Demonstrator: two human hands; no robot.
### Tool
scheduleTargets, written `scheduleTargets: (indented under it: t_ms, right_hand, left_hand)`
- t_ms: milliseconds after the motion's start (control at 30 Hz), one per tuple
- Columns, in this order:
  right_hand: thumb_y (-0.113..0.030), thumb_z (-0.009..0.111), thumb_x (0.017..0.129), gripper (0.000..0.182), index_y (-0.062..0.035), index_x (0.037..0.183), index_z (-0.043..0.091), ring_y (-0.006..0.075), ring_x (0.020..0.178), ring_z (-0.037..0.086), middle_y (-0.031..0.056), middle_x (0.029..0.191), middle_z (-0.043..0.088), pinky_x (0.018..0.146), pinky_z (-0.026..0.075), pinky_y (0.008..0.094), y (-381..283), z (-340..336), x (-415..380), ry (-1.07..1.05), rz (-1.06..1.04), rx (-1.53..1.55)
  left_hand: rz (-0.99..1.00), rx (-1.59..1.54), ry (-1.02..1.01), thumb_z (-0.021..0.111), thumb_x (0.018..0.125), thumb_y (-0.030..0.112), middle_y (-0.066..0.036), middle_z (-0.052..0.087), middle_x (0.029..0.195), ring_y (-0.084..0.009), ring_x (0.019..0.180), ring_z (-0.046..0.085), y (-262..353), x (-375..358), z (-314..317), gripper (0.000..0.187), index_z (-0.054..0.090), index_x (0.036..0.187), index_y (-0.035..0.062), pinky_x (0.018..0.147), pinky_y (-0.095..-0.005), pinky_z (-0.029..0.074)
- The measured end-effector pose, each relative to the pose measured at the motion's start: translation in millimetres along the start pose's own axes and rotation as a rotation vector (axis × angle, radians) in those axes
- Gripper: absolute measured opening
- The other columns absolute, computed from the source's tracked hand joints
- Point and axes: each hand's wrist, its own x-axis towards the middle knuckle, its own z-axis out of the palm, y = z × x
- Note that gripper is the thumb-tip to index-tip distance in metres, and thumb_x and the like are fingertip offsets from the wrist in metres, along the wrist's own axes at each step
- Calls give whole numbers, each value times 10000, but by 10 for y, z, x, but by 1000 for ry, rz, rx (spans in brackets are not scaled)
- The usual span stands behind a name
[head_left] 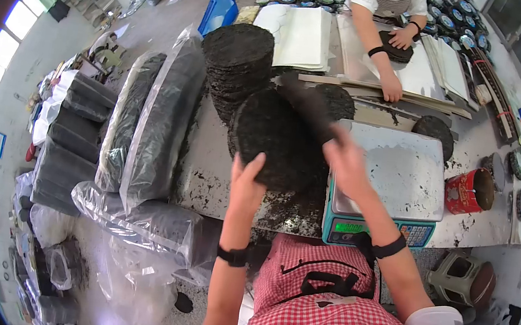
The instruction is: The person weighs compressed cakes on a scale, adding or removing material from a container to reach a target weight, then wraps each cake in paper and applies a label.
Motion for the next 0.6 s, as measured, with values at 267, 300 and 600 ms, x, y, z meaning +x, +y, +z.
scheduleTargets:
  t_ms: [267, 300, 600]
  right_hand:
    - [-266, 489, 978, 355, -28, 1241, 472, 196, 1069, 581, 98, 1184, 576, 876, 496, 355, 33, -425, -470, 231, 259, 1156]
    - [-262, 491, 978, 404, -3, 1281, 430, 201, 1098, 563, 97, 1222, 545, 872, 500, 358, -103, -365, -542, 118, 312, 1360]
    - [-285, 557, 951, 480, -67, 1336, 371, 228, 1156, 522, 88, 1265, 507, 895, 492, 448, -78, -532, -785, 295, 415, 1153]
  left_hand:
    - [771, 1321, -197, 523, 740, -58, -170, 482, 1346, -324, 1263, 450, 137, -238, 1010, 557, 504, 1289, 31, 1041, -439, 347]
    - [769, 1454, -392, 539, 685, -67, -175, 473, 1357, -335, 1275, 437, 16, -252, 1113, 622, 505, 1296, 43, 1050, -444, 330]
    - [903, 1266, -573, 560, 679, -68, -153, 484, 1351, -309, 1264, 454, -265, -224, 1150, 587, 587, 1240, 104, 1026, -476, 345]
